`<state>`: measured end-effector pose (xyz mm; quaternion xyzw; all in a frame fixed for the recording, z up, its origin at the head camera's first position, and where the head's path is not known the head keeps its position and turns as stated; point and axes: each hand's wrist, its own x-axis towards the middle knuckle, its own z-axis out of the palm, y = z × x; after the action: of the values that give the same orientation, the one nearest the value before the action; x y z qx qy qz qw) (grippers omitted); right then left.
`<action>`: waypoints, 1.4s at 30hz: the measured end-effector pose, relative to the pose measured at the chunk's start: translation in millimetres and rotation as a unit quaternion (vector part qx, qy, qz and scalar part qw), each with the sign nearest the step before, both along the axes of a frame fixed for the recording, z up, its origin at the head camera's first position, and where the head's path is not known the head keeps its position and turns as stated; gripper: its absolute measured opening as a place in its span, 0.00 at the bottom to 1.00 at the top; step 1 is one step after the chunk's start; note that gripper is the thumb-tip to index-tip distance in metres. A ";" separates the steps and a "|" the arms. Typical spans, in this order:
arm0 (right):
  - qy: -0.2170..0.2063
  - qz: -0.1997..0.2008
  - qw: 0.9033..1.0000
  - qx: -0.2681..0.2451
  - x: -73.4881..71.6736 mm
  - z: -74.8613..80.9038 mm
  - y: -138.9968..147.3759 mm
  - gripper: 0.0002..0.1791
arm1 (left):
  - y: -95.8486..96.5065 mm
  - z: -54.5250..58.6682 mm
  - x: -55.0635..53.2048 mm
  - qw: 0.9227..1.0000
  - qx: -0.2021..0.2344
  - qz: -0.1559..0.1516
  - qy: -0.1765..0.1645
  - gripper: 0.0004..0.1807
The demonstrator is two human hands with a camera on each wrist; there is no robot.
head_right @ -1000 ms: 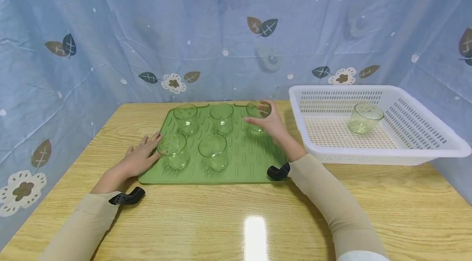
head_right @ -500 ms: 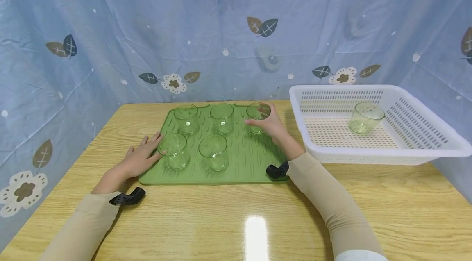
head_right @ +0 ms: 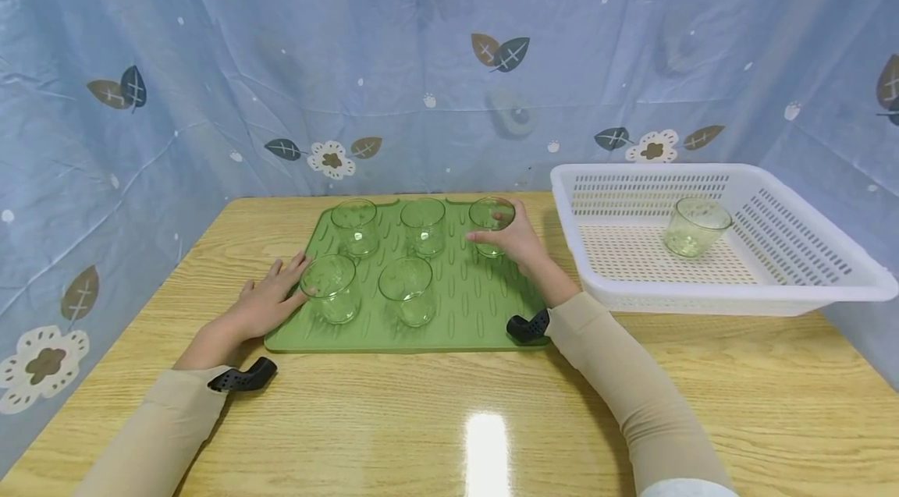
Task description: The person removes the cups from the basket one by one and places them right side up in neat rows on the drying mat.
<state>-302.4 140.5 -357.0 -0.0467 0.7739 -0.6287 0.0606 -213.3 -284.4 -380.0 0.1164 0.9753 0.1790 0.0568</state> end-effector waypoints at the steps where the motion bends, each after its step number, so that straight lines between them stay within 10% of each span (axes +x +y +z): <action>1: -0.001 0.000 1.000 -0.002 0.3 0.1 0.0 0.58 | 0.2 -0.2 -0.1 1.000 0.000 0.000 0.000 0.42; 25: 0.023 -0.018 1.000 0.002 12.4 8.7 4.0 0.59 | -0.9 0.2 -2.5 1.000 -0.001 0.000 -0.005 0.43; 42: 0.072 -0.053 0.995 -0.052 33.9 29.3 -0.8 0.41 | -1.3 -0.4 -0.4 1.000 0.000 0.001 -0.009 0.44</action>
<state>-268.5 139.7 -327.7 -0.0536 0.7441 -0.6651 -0.0313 -213.7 -285.6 -380.4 0.1136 0.9748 0.1804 0.0650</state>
